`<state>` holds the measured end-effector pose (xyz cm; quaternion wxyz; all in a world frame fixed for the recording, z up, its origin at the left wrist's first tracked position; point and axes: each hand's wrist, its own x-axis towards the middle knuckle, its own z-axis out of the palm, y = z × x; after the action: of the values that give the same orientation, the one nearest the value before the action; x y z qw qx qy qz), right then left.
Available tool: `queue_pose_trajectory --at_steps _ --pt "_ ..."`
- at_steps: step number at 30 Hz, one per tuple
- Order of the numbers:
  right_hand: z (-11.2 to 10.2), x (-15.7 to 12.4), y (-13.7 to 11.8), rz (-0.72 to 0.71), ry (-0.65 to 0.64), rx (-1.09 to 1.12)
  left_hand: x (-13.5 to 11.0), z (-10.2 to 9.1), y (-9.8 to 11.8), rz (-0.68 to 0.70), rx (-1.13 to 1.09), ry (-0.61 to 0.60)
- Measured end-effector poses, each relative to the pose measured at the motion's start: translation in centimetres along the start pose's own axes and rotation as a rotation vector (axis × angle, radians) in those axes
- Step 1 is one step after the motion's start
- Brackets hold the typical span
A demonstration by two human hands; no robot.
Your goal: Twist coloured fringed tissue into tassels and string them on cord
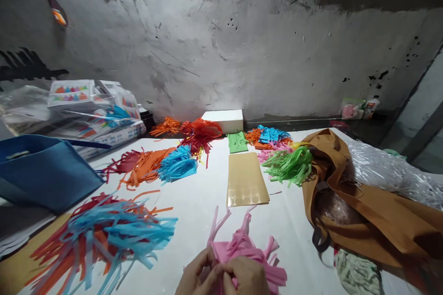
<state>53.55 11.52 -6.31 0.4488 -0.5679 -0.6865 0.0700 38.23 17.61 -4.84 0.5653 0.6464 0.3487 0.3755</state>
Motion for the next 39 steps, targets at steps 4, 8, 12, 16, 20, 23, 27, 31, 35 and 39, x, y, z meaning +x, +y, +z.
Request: queue_pose_trajectory --at_steps 4,8,12,16,20,23,27,31,35,39 --pt "-0.7 1.0 -0.3 0.221 -0.094 0.245 0.2 -0.2 0.7 0.016 0.076 -0.002" --pt "-1.5 2.0 -0.7 0.359 -0.196 0.549 0.2 -0.7 1.1 0.095 0.129 -0.043" --pt "-2.1 2.4 -1.1 0.420 -0.177 0.684 0.0 -1.0 0.3 0.151 0.168 -0.053" --pt "-2.7 2.3 -1.6 0.469 -0.169 0.667 -0.3 -0.9 -0.1 0.196 0.145 -0.070" --pt "-2.8 1.7 -2.1 0.294 -0.083 0.386 -0.7 -0.7 0.3 0.178 0.164 -0.095" --pt "-2.8 1.4 -2.4 -0.063 0.073 0.119 -0.8 -0.6 0.5 0.185 0.156 -0.112" --pt "-3.5 1.7 -3.3 -0.292 0.076 -0.073 -0.8 -0.7 0.5 0.199 0.148 -0.106" --pt "-3.5 1.6 -3.1 -0.277 0.054 -0.149 -0.7 -0.7 0.4 0.197 0.145 -0.081" --pt "-2.5 1.2 -1.7 -0.309 0.000 -0.153 -0.5 -0.7 0.2 0.205 0.191 -0.086" --pt "-2.0 0.8 -0.6 -0.335 0.018 -0.145 -0.5 -0.6 0.5 0.219 0.248 -0.087"
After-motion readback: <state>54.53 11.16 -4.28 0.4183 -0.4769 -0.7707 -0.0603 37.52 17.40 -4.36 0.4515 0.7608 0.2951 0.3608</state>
